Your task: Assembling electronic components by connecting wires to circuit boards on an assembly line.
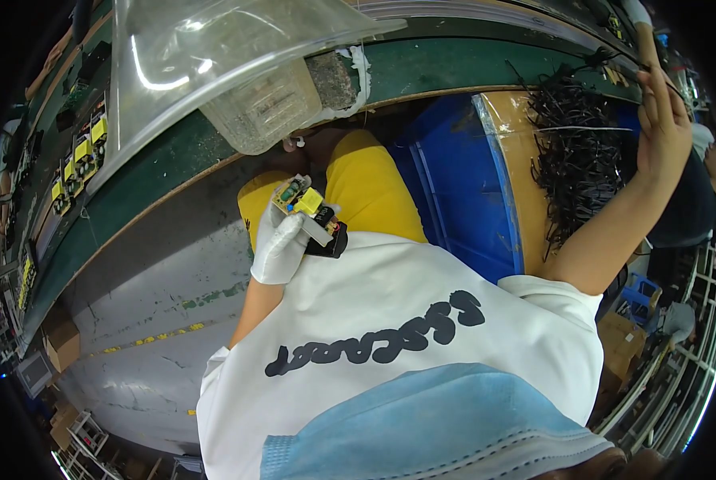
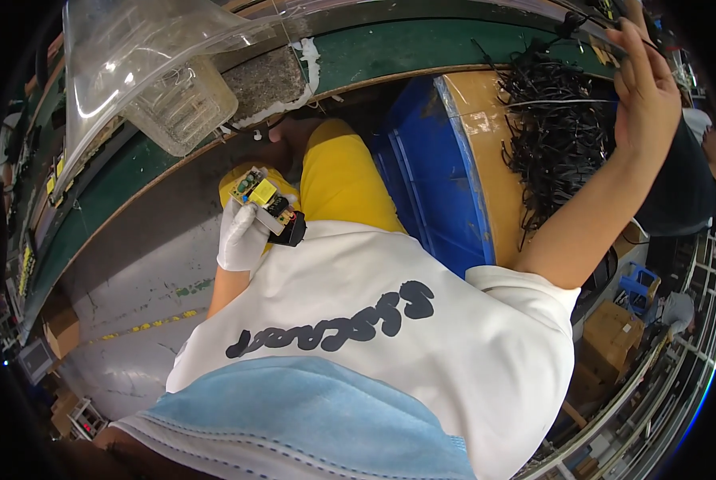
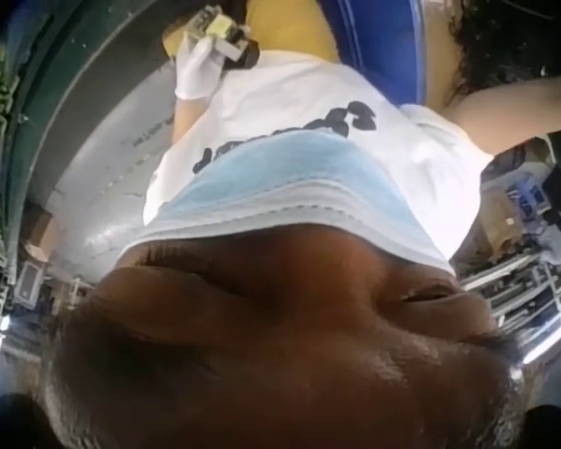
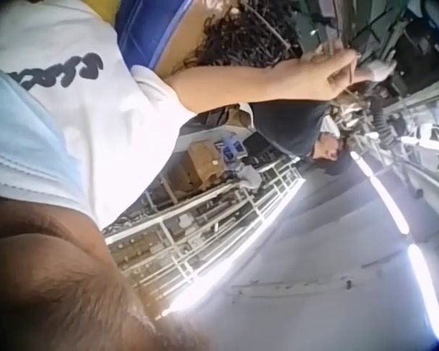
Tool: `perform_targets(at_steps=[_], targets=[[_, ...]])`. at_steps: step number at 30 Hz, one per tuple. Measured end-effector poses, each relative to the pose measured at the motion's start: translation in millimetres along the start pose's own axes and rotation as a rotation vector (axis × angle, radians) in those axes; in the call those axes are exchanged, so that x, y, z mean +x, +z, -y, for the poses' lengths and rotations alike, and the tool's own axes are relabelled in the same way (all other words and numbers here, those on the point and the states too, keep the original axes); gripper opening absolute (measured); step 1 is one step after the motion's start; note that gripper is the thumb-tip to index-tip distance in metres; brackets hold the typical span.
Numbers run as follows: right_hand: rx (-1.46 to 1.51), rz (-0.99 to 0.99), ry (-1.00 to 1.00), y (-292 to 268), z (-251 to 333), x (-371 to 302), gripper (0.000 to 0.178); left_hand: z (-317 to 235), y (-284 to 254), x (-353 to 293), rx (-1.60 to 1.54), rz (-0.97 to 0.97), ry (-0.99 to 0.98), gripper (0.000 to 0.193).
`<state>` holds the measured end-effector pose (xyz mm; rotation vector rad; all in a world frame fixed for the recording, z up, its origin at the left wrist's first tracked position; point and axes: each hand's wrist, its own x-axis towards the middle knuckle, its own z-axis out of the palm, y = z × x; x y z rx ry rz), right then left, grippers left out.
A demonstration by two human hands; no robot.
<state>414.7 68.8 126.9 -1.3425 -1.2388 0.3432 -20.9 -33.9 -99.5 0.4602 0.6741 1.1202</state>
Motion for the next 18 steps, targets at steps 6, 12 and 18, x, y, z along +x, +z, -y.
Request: perform_targets(at_steps=[6,12,18], targets=[[0.293,0.438,0.009,32.0,15.8,-35.6,0.025,-6.8,5.1,1.4,0.009,0.057,-0.057,0.069],[0.479,0.729,0.283,117.9,16.5,-93.6,0.027,-15.7,27.6,1.5,0.048,0.038,-0.048,0.071],[0.406,1.081,0.595,164.6,2.1,-155.3,0.031,-7.9,25.3,7.0,0.119,0.032,-0.006,0.072]])
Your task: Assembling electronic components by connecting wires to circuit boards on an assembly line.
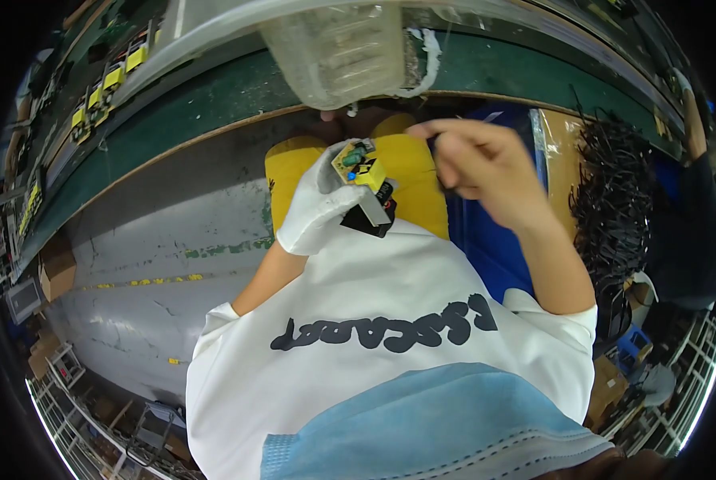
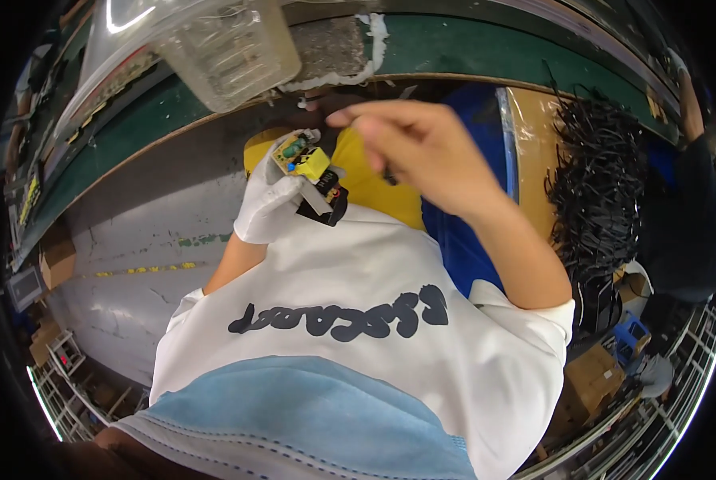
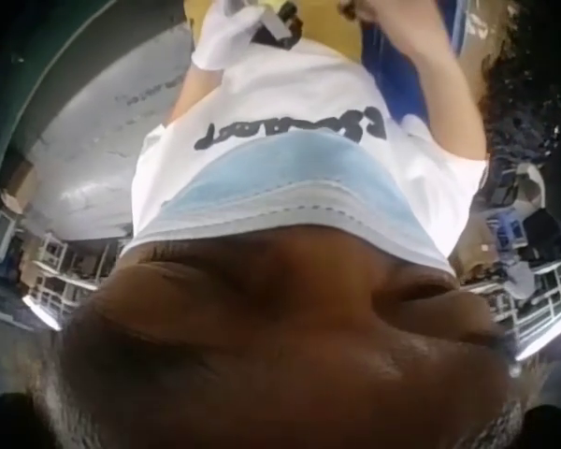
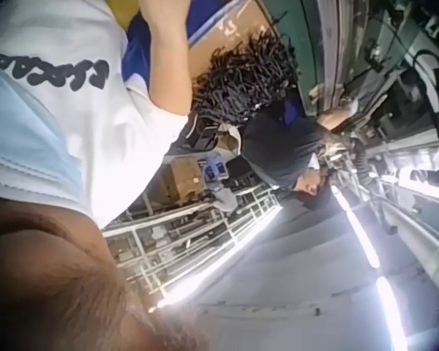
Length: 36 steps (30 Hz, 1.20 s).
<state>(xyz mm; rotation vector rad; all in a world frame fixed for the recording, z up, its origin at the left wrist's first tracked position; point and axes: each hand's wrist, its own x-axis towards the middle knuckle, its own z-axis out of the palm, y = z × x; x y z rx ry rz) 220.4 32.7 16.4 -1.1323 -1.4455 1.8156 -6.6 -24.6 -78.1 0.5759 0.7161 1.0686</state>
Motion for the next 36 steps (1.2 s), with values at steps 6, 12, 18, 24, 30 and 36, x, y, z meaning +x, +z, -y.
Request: perform_targets(at_steps=[6,12,18,24,30,36], targets=[[0.082,0.106,0.065,13.6,-16.0,7.4,0.027,1.1,-5.9,-4.8,0.035,-0.075,0.006,0.069],[-0.07,0.017,0.003,11.8,-31.4,2.1,0.017,-2.3,1.3,-2.9,0.063,-0.025,0.027,0.068],[-0.261,-0.157,-0.435,27.8,-36.6,-9.3,0.01,-11.3,21.0,-3.5,0.159,-0.019,0.095,0.067],[-0.387,-0.186,-0.516,32.6,-27.3,-11.4,0.012,-13.3,23.2,-3.9,0.169,-0.004,0.105,0.072],[-0.431,-0.197,-0.511,34.1,-24.6,-10.2,0.012,-15.9,25.9,-3.3,0.162,-0.001,0.144,0.07],[-0.468,-0.169,-0.512,33.2,-25.6,-13.0,0.012,-18.0,26.0,-5.8,0.136,-0.008,0.078,0.075]])
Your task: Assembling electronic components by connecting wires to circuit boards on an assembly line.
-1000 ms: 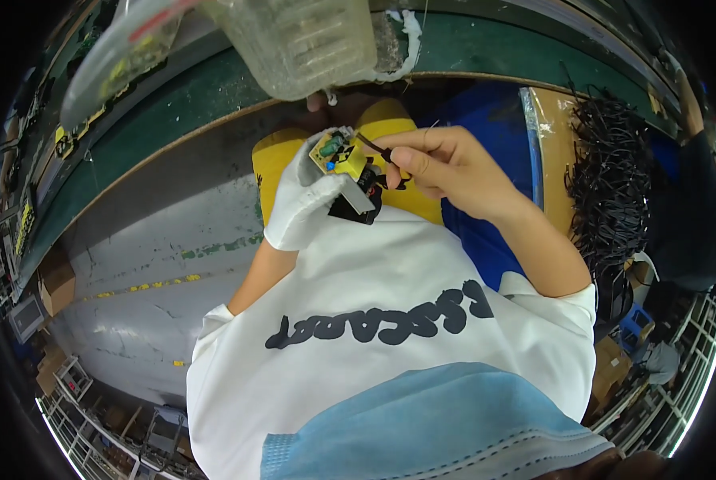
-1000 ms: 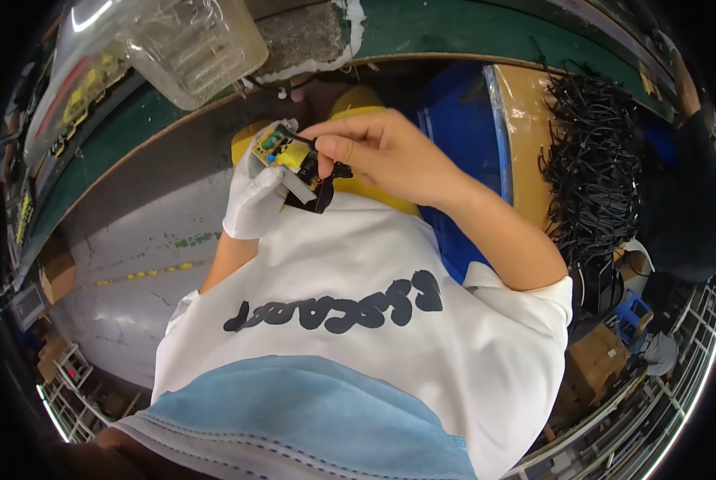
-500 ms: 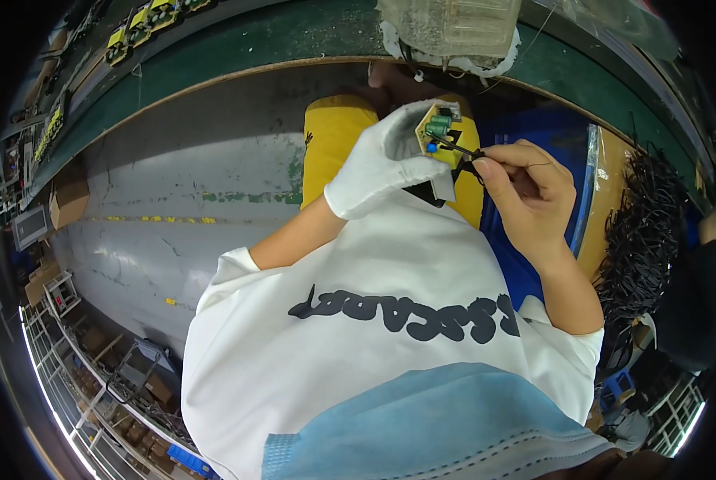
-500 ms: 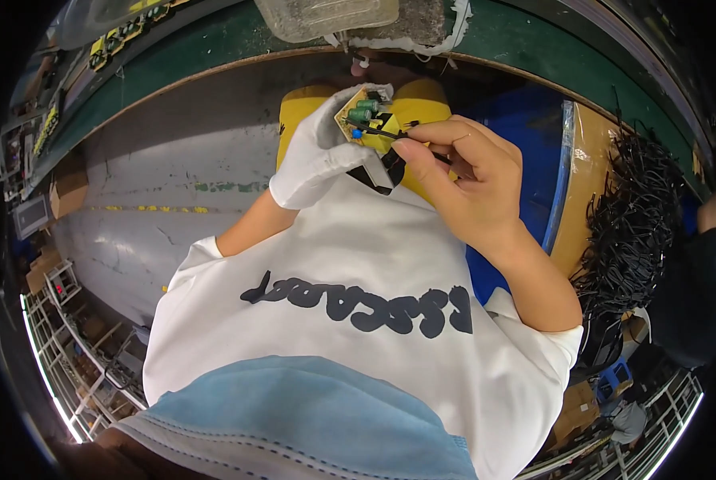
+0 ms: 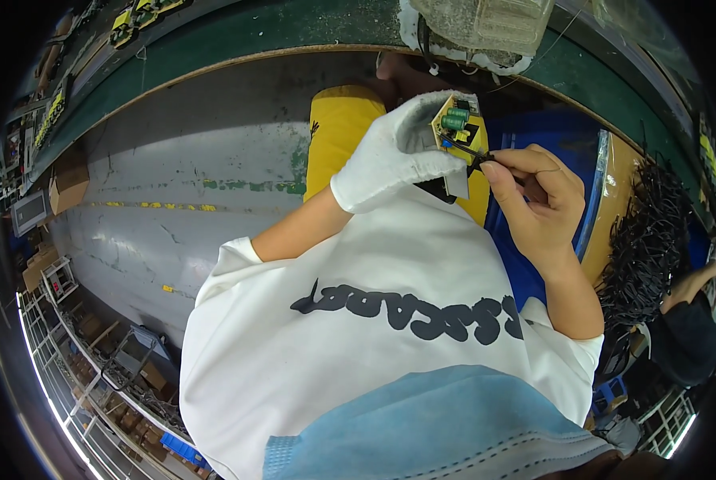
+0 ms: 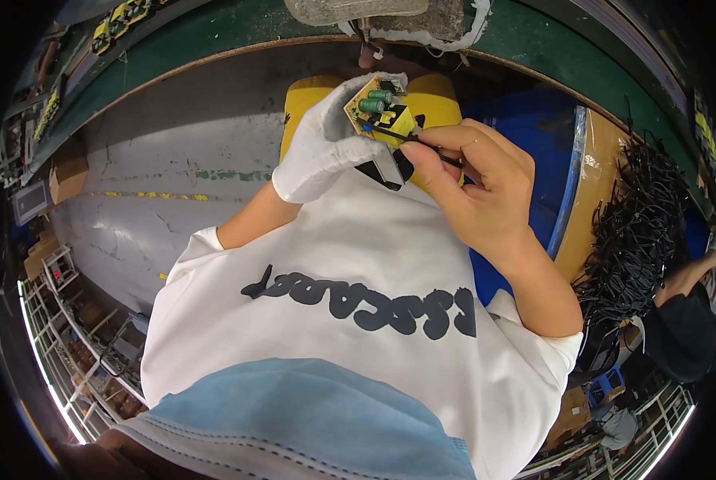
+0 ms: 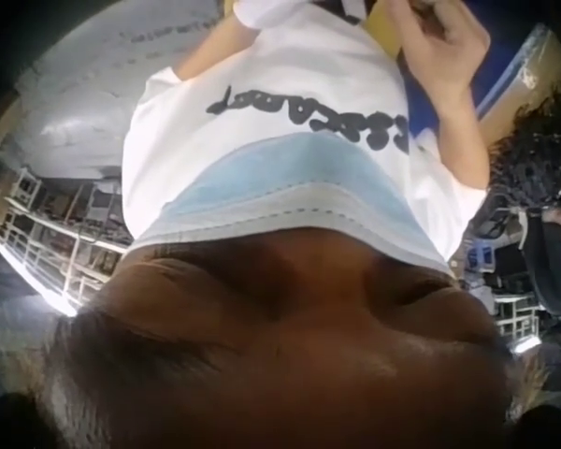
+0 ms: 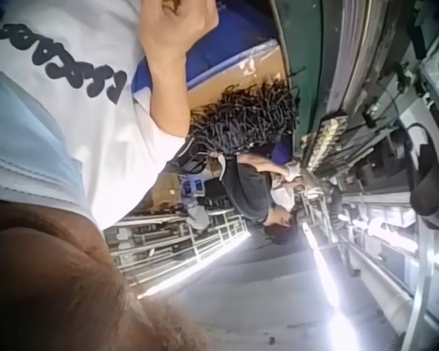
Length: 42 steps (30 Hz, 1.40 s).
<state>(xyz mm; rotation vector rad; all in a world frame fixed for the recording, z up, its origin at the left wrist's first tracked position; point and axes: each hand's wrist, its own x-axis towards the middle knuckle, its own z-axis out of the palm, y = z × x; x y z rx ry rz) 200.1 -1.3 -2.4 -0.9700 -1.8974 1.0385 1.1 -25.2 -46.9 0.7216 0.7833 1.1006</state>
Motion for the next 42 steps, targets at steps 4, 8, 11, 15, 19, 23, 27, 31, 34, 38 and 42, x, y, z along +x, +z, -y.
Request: perform_targets(at_steps=[4,8,11,15,19,23,27,31,34,38,42], targets=[[-0.012,0.007,0.033,1.6,-1.5,0.0,0.012,0.8,0.0,0.0,0.005,-0.003,0.001,0.075],[0.077,-0.067,0.057,6.6,-4.8,-1.4,0.012,4.0,-0.7,-2.1,0.066,-0.017,0.033,0.073],[0.118,-0.076,0.085,7.4,-6.6,-1.4,0.011,4.8,-1.5,-2.9,0.102,-0.012,0.04,0.072],[0.17,-0.043,0.212,4.4,-8.3,-2.0,0.011,6.4,-6.3,-3.6,0.165,0.009,0.053,0.07],[0.239,0.013,0.375,1.7,-7.6,-1.9,0.013,8.0,-9.2,-3.8,0.247,0.024,0.085,0.066],[0.371,0.049,0.439,-0.4,-13.2,0.9,0.016,3.9,-10.8,-4.7,0.178,0.046,0.032,0.06],[0.595,0.102,0.548,1.2,-22.0,1.1,0.018,1.1,-11.2,-2.9,-0.034,0.151,-0.067,0.059],[0.737,0.098,0.586,9.9,-25.3,2.3,0.013,6.1,-9.6,0.6,-0.182,0.26,-0.01,0.063],[0.86,0.106,0.589,10.8,-23.1,5.3,0.012,8.9,-8.2,4.4,-0.22,0.281,-0.037,0.064],[0.953,0.104,0.611,15.0,-24.7,8.0,0.011,10.6,-5.8,8.1,-0.306,0.208,-0.088,0.079],[0.924,0.088,0.615,15.2,-24.9,10.4,0.009,5.4,-2.1,9.0,-0.325,0.181,-0.106,0.075]])
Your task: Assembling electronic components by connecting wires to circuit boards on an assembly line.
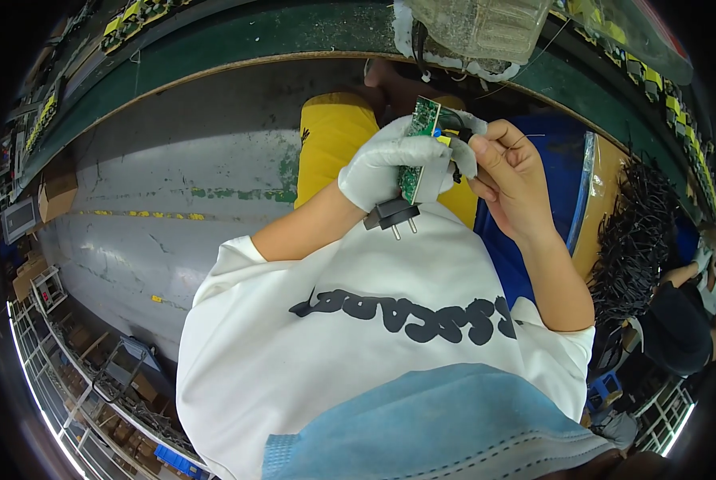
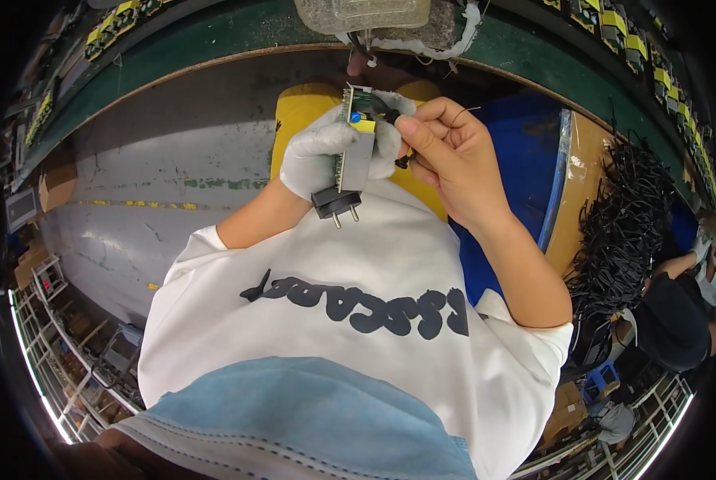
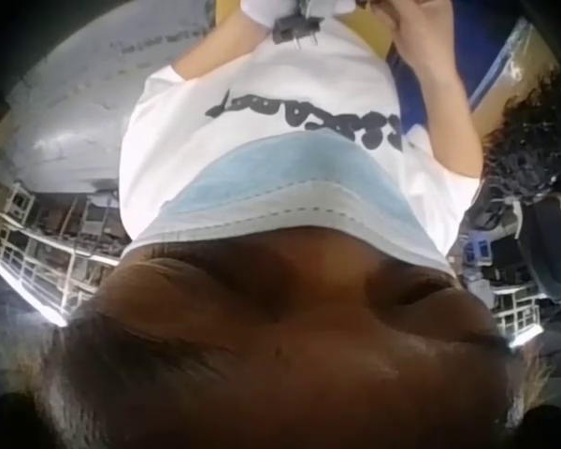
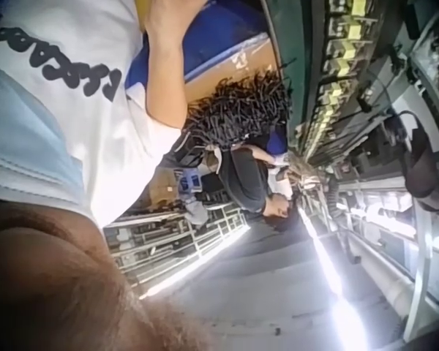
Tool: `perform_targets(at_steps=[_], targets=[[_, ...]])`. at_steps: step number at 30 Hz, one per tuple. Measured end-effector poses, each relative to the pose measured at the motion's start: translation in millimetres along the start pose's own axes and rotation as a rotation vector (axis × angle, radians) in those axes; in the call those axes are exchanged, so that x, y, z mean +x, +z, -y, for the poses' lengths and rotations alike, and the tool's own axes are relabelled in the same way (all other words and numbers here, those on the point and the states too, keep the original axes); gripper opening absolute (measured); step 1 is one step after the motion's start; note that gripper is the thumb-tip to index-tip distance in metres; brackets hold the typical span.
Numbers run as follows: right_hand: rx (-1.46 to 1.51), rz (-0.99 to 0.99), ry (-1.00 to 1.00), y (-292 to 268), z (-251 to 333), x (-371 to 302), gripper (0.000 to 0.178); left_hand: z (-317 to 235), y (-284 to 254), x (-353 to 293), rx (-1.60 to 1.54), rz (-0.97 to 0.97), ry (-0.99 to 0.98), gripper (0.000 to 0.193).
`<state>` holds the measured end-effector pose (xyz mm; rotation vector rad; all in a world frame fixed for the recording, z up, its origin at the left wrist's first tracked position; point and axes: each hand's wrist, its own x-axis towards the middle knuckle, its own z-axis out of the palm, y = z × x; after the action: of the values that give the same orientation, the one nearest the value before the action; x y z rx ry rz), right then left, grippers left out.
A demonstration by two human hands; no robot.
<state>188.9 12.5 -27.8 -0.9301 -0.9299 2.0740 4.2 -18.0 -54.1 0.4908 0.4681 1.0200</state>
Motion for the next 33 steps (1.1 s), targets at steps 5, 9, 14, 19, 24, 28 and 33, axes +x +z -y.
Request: perform_targets(at_steps=[5,9,14,19,24,28,33], targets=[[-0.242,-0.147,-0.102,3.9,-1.9,-0.1,0.014,-1.8,-2.5,4.9,0.014,-0.003,0.04,0.063],[-0.595,-0.135,-0.389,0.8,18.8,3.1,0.02,-7.9,-2.4,10.1,0.145,-0.069,0.156,0.044],[-0.956,-0.115,-0.504,9.5,49.0,-2.0,0.015,-20.9,7.4,16.4,0.416,-0.211,0.215,0.036],[-1.153,-0.148,-0.581,20.5,56.0,-5.1,0.011,-26.9,19.4,18.4,0.426,-0.29,0.278,0.03],[-1.023,-0.265,-0.659,31.7,51.8,0.8,0.007,-25.2,18.3,19.1,0.528,-0.357,0.31,0.03],[-1.065,-0.273,-0.699,34.4,53.1,3.7,0.008,-28.1,23.3,18.6,0.529,-0.348,0.303,0.032],[-1.073,-0.258,-0.694,33.3,52.6,7.9,0.008,-27.7,24.1,19.3,0.534,-0.364,0.298,0.034]])
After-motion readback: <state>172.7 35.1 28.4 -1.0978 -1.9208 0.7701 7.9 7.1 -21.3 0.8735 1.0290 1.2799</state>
